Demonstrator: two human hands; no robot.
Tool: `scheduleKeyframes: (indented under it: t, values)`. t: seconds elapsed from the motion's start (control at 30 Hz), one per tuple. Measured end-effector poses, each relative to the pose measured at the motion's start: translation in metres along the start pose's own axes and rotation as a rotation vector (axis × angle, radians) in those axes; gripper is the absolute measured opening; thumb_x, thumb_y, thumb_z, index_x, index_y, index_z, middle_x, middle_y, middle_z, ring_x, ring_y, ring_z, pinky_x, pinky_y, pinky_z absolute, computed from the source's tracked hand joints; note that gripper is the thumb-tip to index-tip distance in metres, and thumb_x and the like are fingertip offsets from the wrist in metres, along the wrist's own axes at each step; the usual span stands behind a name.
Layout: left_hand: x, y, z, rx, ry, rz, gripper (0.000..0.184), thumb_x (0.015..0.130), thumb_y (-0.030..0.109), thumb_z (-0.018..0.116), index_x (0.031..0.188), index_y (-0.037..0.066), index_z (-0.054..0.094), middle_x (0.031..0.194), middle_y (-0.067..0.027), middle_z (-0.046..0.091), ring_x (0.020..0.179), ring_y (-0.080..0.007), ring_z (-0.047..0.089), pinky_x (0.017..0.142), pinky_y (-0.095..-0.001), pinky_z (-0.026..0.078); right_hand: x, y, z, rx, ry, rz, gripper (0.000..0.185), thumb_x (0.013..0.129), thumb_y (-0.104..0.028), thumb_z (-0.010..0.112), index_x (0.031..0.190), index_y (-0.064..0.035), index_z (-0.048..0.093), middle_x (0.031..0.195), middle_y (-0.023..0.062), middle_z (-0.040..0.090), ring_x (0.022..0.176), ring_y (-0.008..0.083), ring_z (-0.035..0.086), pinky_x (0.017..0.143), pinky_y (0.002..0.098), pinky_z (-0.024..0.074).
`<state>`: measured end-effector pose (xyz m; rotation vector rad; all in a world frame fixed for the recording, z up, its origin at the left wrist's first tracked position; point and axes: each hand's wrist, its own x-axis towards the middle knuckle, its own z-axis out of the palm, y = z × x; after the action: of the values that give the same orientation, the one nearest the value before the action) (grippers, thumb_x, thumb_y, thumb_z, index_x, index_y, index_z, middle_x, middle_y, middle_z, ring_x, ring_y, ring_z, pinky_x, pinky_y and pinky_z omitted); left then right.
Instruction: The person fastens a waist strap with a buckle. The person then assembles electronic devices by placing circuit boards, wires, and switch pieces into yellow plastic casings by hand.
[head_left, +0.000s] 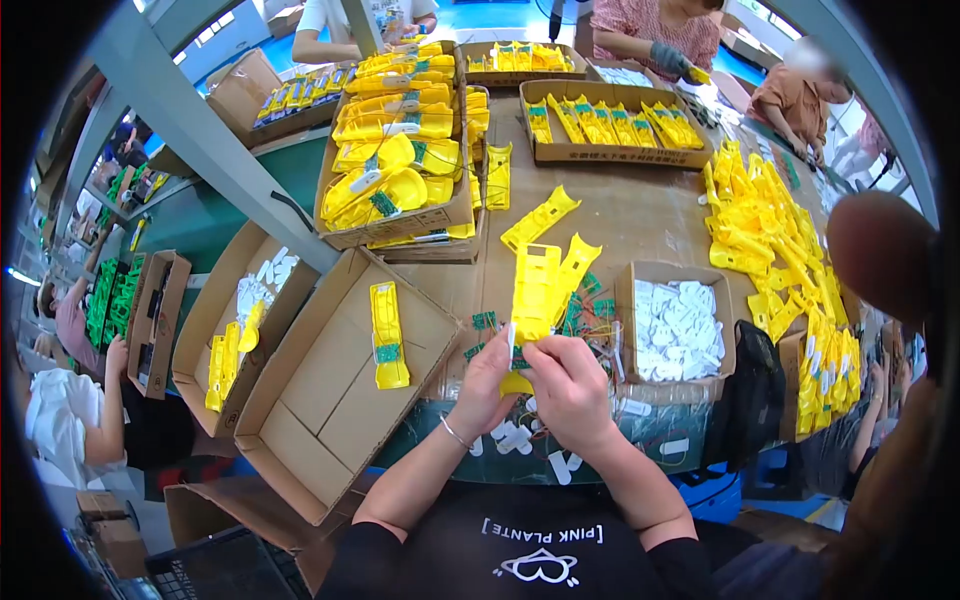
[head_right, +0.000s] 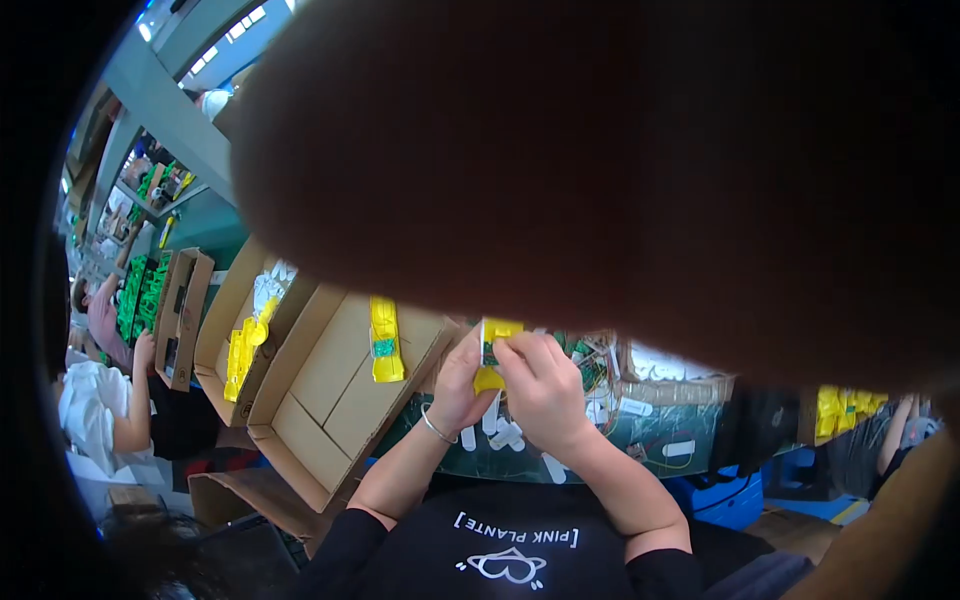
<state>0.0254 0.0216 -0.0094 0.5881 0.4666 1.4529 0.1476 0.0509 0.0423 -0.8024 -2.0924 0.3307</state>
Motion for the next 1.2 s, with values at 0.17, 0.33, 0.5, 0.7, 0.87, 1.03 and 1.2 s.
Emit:
scheduleKeyframes:
  t: [0.17, 0.33, 0.5, 0.7, 0.87, 1.03, 1.2]
  values:
    - [-0.001, 0.005, 0.007, 0.185, 0.063, -0.019, 0.048, 0.093, 0.027, 0.04, 0.131, 0.0, 0.029, 0.123, -0.0098, 0.045, 0.113, -0.0177, 0.044, 0.096, -0.0309, 0.034, 0.002, 0.007, -0.005, -0.04, 0.063, -0.091, 0.027, 0.059, 0.004, 0.066, 0.085, 0.0001, 0.061, 0.081, 0.0087, 0.055, 0.072, 0.0254, 0.055, 0.062, 0.0327, 0.0469]
    - [0.0, 0.006, 0.011, 0.242, 0.046, 0.017, 0.042, 0.092, 0.017, 0.042, 0.129, -0.001, 0.033, 0.116, -0.0066, 0.048, 0.106, -0.0126, 0.047, 0.092, -0.0266, 0.037, -0.004, 0.007, -0.001, -0.029, 0.101, -0.104, 0.03, 0.06, 0.003, 0.063, 0.09, 0.0013, 0.06, 0.084, 0.0094, 0.056, 0.073, 0.0259, 0.056, 0.065, 0.0323, 0.0492]
    - [-0.004, 0.019, 0.013, 0.374, 0.042, 0.076, 0.038, 0.085, 0.004, 0.051, 0.122, 0.0, 0.04, 0.11, -0.0088, 0.055, 0.094, -0.0129, 0.055, 0.084, -0.0271, 0.043, -0.004, 0.011, -0.026, 0.579, -0.073, 0.263, 0.028, 0.07, 0.009, 0.06, 0.096, -0.0001, 0.059, 0.097, 0.0097, 0.055, 0.081, 0.0133, 0.057, 0.07, 0.0265, 0.0496]
    - [-0.005, 0.016, 0.025, 0.451, 0.17, 0.206, 0.034, 0.08, 0.006, 0.058, 0.112, 0.0, 0.049, 0.085, -0.0027, 0.058, 0.057, -0.0052, 0.051, 0.048, -0.0172, 0.041, -0.003, 0.017, -0.014, 1.132, -0.069, 0.624, 0.03, 0.072, 0.009, 0.06, 0.1, 0.0003, 0.05, 0.103, 0.0093, 0.05, 0.093, 0.0146, 0.055, 0.078, 0.0257, 0.0466]
    - [-0.005, 0.021, 0.041, 0.584, 0.184, 0.302, 0.033, 0.08, 0.008, 0.058, 0.11, -0.001, 0.05, 0.083, -0.0019, 0.058, 0.059, -0.005, 0.052, 0.052, -0.0166, 0.042, -0.003, 0.018, -0.018, 1.236, -0.12, 0.642, 0.027, 0.069, 0.004, 0.066, 0.086, -0.0054, 0.048, 0.095, 0.006, 0.053, 0.085, 0.0098, 0.052, 0.073, 0.0211, 0.042]
    - [-0.012, 0.038, 0.041, 0.559, 0.119, 0.195, 0.031, 0.08, 0.009, 0.059, 0.108, -0.001, 0.05, 0.083, -0.0023, 0.058, 0.062, -0.0045, 0.052, 0.053, -0.0177, 0.042, 0.002, 0.018, -0.02, 1.152, -0.175, 0.602, 0.021, 0.074, -0.001, 0.065, 0.084, -0.0041, 0.047, 0.092, 0.0052, 0.056, 0.077, 0.0082, 0.056, 0.066, 0.0204, 0.0468]
    - [-0.015, 0.041, 0.032, 0.814, 0.137, 0.294, 0.034, 0.08, 0.007, 0.06, 0.111, -0.002, 0.05, 0.092, -0.0058, 0.059, 0.08, -0.0076, 0.056, 0.071, -0.0224, 0.046, 0.007, -0.002, -0.012, 1.124, -0.06, 0.63, 0.022, 0.073, 0.001, 0.064, 0.08, -0.0056, 0.045, 0.083, 0.0042, 0.053, 0.074, 0.0088, 0.054, 0.064, 0.0203, 0.0452]
